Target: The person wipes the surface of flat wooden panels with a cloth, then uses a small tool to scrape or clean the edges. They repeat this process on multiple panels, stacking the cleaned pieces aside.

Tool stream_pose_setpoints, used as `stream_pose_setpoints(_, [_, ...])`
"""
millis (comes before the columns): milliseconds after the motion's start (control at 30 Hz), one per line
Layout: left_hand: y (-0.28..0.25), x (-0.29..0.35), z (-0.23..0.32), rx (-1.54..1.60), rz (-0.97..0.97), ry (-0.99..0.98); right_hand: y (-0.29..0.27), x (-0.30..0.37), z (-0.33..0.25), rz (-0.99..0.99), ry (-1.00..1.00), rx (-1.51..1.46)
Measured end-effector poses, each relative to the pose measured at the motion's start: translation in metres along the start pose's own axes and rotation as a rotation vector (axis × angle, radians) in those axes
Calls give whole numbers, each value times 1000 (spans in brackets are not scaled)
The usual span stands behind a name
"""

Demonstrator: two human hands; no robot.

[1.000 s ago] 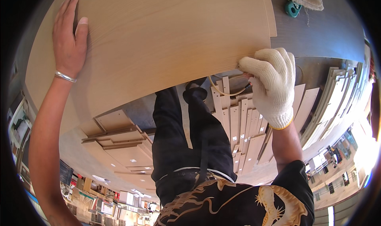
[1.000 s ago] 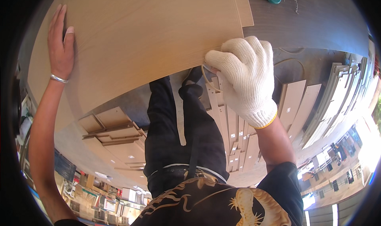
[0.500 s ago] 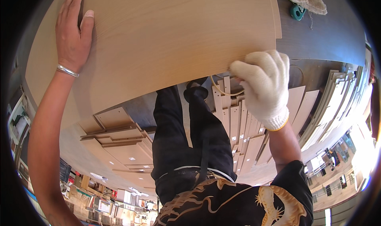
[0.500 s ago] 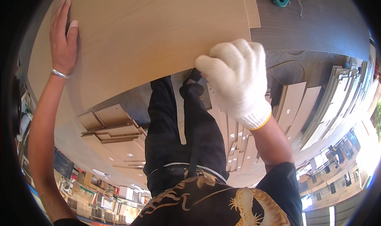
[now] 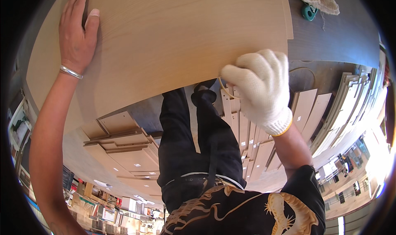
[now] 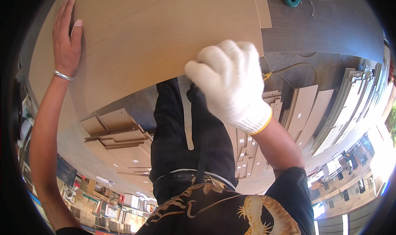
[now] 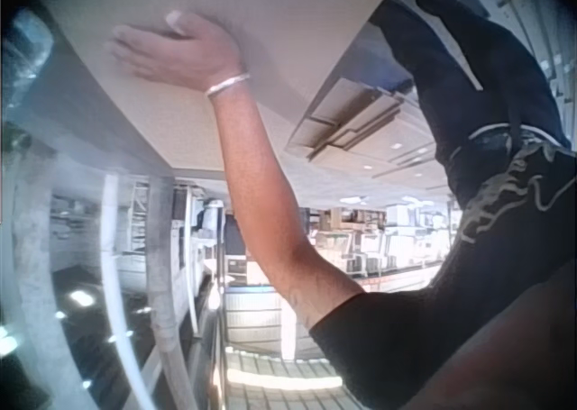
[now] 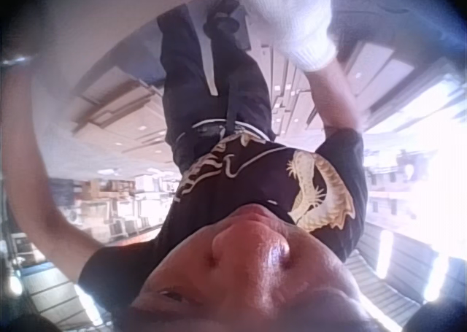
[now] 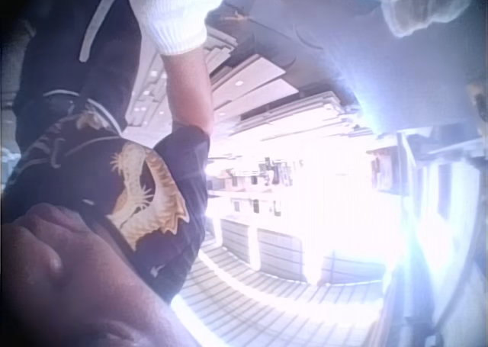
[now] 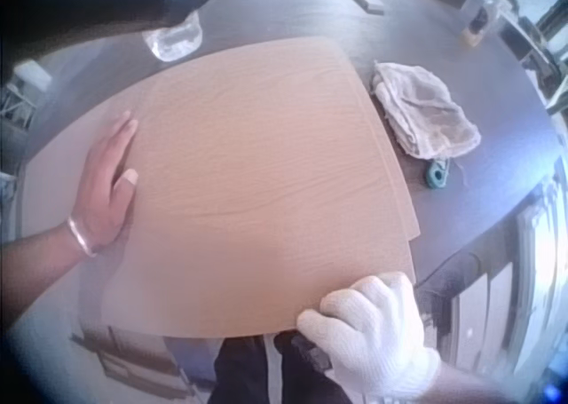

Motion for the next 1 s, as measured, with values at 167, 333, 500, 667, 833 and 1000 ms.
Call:
stream_pose_setpoints(167, [1, 1, -1, 5, 1, 1, -15, 7, 15, 45, 65, 33])
stream_pose_setpoints(333, [3, 2, -5, 40, -9, -23, -33, 25, 40, -33, 134, 55])
stream_pose_setpoints(500, [3, 2, -6, 16, -5, -20, -34, 31, 44, -30, 150, 35])
stream_pose_setpoints(667, [3, 2, -9, 15, 10, -7, -34, 24, 44, 17, 142, 33])
stream_pose_setpoints(833, [2, 1, -10, 16, 10, 4, -26, 20, 37, 26, 109, 16])
stream_pose_setpoints(1000, [2, 0, -9, 20, 3, 10, -29, 20, 38, 60, 121, 58])
Point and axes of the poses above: each hand's wrist, its own x-axis away from the middle knuckle, its own y-axis out of the palm, z = x × y, the point moved 8 cm from there along -x, towards the middle knuckle, and after that the axes turned 1 degree about x, right-handed, at the moved point
